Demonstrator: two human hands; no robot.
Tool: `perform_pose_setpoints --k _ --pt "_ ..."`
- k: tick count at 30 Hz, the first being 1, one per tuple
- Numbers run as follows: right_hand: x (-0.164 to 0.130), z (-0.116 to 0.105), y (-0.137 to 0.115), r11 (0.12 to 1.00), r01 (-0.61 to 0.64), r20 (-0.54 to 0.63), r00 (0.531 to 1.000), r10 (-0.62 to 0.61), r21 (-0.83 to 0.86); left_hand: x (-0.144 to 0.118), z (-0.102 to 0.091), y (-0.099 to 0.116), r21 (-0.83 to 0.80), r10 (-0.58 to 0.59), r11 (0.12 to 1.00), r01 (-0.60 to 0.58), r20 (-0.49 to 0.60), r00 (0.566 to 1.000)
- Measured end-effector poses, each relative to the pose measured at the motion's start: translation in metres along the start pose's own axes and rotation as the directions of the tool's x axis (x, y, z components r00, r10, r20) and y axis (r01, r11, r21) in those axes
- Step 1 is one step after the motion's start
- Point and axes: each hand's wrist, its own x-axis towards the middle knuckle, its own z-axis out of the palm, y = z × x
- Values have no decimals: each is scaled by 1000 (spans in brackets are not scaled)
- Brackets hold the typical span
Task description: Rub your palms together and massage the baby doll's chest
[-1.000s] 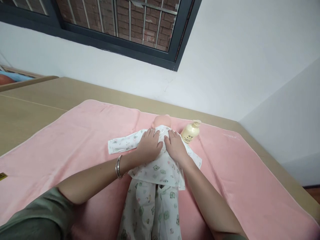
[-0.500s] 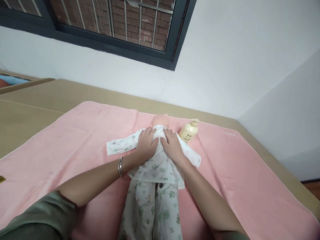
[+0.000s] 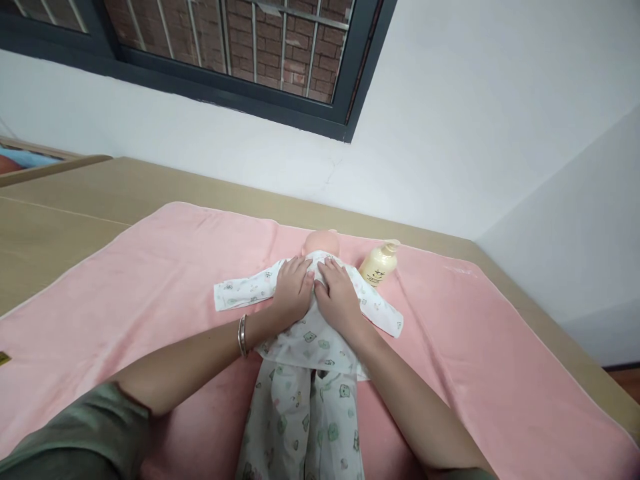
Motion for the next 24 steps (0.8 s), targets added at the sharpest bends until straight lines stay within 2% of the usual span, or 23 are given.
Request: perform_pose_setpoints --k 5,11,16,22,24 --pt "0 -12 -2 999 -15 -121 992 21 52 1 0 0 -14 -8 1000 8 15 1000" --pt "2 -6 0 1000 20 4 1000 -20 0 1 -1 1 -16 0 1000 1 11 1000" --pt "0 -18 -3 999 11 -111 994 -8 33 2 -2 1 -4 7 1000 -7 33 999" --pt "2 -2 2 999 17 22 1000 -16 -51 1 -1 1 -13 5 1000 -5 9 1000" --pt "3 3 5 998 27 23 999 -26 -52 1 0 1 -16 9 1000 -9 -7 1000"
